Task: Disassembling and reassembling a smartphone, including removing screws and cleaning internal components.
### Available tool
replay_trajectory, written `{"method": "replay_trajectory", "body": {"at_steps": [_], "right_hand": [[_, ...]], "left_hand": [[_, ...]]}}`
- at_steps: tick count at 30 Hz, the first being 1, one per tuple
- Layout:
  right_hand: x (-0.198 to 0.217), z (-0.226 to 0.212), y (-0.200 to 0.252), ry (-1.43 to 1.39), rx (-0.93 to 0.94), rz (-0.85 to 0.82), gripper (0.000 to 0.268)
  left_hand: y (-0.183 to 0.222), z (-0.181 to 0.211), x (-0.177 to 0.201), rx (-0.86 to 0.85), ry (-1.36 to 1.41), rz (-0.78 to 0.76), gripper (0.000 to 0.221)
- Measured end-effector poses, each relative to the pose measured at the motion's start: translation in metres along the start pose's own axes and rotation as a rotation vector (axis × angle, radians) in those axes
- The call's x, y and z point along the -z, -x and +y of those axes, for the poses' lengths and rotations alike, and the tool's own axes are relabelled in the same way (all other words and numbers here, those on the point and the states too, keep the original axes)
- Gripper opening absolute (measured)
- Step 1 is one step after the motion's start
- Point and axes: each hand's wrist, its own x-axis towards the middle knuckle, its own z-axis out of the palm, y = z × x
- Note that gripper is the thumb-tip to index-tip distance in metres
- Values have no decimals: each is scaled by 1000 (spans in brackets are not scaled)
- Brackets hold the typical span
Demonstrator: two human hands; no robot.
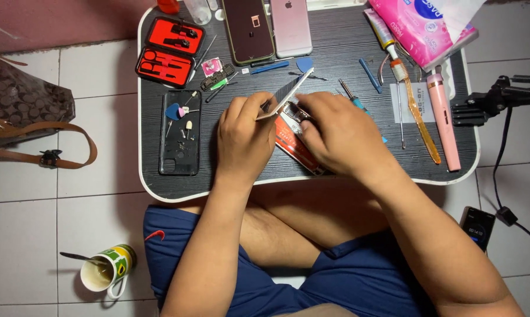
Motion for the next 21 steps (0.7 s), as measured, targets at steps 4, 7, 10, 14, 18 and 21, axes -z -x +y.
{"method": "replay_trajectory", "body": {"at_steps": [4,7,10,14,18,21], "right_hand": [[54,-36,2,-273,-129,174,44],[74,-47,0,-292,84,211,70],[83,-67,-12,126,266,105,74],[78,-75,-22,349,319,50,49],[74,-67,-18,451,292,-40,44],[75,-64,-13,365,265,-108,35]], "left_hand": [[-3,13,16,84,111,-28,31],[1,9,17,71,49,-138,55],[2,6,15,-10,82,-164,40],[4,8,11,5,-23,-157,51],[10,7,10,-71,-120,-124,34],[14,7,10,-103,-172,-168,6]]}}
